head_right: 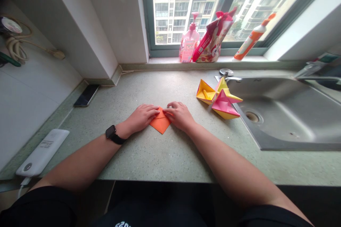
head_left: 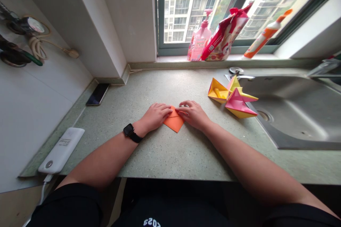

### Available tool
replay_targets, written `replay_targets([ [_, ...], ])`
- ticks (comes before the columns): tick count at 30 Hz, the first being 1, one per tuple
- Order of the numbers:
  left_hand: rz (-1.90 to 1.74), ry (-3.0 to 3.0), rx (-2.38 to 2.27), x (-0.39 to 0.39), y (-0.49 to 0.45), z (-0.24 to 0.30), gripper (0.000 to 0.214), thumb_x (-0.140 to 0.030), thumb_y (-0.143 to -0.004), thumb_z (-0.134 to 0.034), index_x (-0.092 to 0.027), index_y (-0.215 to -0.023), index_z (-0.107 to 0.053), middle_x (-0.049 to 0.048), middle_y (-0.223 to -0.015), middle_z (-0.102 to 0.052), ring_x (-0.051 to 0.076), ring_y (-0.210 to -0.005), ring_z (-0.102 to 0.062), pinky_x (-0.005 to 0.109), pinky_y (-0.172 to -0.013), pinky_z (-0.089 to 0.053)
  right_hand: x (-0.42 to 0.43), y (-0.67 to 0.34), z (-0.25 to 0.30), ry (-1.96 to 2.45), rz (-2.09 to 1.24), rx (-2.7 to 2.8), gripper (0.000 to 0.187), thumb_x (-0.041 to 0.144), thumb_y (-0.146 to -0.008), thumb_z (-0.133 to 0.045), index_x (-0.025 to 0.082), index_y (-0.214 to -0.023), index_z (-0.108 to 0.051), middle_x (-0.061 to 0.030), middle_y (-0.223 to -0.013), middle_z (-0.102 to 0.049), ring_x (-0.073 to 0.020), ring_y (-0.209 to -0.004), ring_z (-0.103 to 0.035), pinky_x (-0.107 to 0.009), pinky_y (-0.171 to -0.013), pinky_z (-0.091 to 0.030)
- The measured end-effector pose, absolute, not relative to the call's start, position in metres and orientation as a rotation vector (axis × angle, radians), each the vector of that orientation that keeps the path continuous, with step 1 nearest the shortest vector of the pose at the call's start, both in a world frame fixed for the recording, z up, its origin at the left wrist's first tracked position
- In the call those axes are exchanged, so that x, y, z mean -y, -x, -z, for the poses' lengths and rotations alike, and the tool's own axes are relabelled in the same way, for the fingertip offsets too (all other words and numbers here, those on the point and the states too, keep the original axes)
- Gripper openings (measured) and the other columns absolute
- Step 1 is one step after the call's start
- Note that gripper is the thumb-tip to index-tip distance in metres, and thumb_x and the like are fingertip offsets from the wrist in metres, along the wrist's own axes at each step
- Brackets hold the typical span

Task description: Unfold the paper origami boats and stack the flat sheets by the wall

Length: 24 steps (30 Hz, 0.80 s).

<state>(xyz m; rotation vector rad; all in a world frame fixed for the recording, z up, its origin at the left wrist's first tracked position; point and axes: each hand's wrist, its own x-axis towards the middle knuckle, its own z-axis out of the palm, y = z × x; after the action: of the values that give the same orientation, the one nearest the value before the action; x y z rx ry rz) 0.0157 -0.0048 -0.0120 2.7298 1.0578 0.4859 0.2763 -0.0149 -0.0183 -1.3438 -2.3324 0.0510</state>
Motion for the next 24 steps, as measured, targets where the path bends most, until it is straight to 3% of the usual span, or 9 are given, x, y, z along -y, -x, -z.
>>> replay_targets([
  [4,-0.438,-2.689,-1.1,0.004,-0.017,0.011,0.026,-0.029,-0.112,-0.058,-0.027,-0.131,-0.075,0.0072,-0.156,-0.068,0.028,-0.144,-0.059,0.052,-0.122,-0.043,0.021,-0.277,0.012,1.212,-0.059,2.398,0.019,0.026,-0.102,-0.073,0.034,-0.107,-0.09,-0.0092,-0.127,-0.079,-0.028,-0.112,-0.07,-0.045,-0.099,-0.056],
  [9,-0.397,-2.653,-1.077,0.004,-0.014,0.007,0.027,-0.031,-0.112,-0.056,-0.028,-0.131,-0.075,0.0069,-0.159,-0.064,0.027,-0.147,-0.057,0.053,-0.126,-0.039,0.034,-0.272,0.003,1.142,-0.099,2.522,0.019,0.031,-0.102,-0.073,0.032,-0.113,-0.089,-0.0095,-0.115,-0.079,-0.0256,-0.1,-0.069,-0.043,-0.093,-0.054],
  [15,-0.38,-2.611,-1.109,0.006,-0.014,0.006,0.032,-0.032,-0.114,-0.05,-0.028,-0.136,-0.073,0.0082,-0.159,-0.064,0.029,-0.152,-0.053,0.061,-0.131,-0.032,0.038,-0.27,-0.001,1.176,-0.155,2.553,0.029,0.034,-0.103,-0.073,0.036,-0.129,-0.084,-0.0106,-0.12,-0.076,-0.0269,-0.106,-0.068,-0.045,-0.097,-0.053],
  [24,-0.383,-2.609,-1.082,0.007,-0.012,0.006,0.03,-0.031,-0.114,-0.052,-0.03,-0.126,-0.079,0.0083,-0.158,-0.065,0.031,-0.155,-0.051,0.067,-0.13,-0.031,0.048,-0.265,-0.008,1.306,-0.107,2.572,0.026,0.03,-0.103,-0.07,0.038,-0.122,-0.086,-0.0087,-0.123,-0.077,-0.0281,-0.108,-0.067,-0.044,-0.095,-0.054],
])
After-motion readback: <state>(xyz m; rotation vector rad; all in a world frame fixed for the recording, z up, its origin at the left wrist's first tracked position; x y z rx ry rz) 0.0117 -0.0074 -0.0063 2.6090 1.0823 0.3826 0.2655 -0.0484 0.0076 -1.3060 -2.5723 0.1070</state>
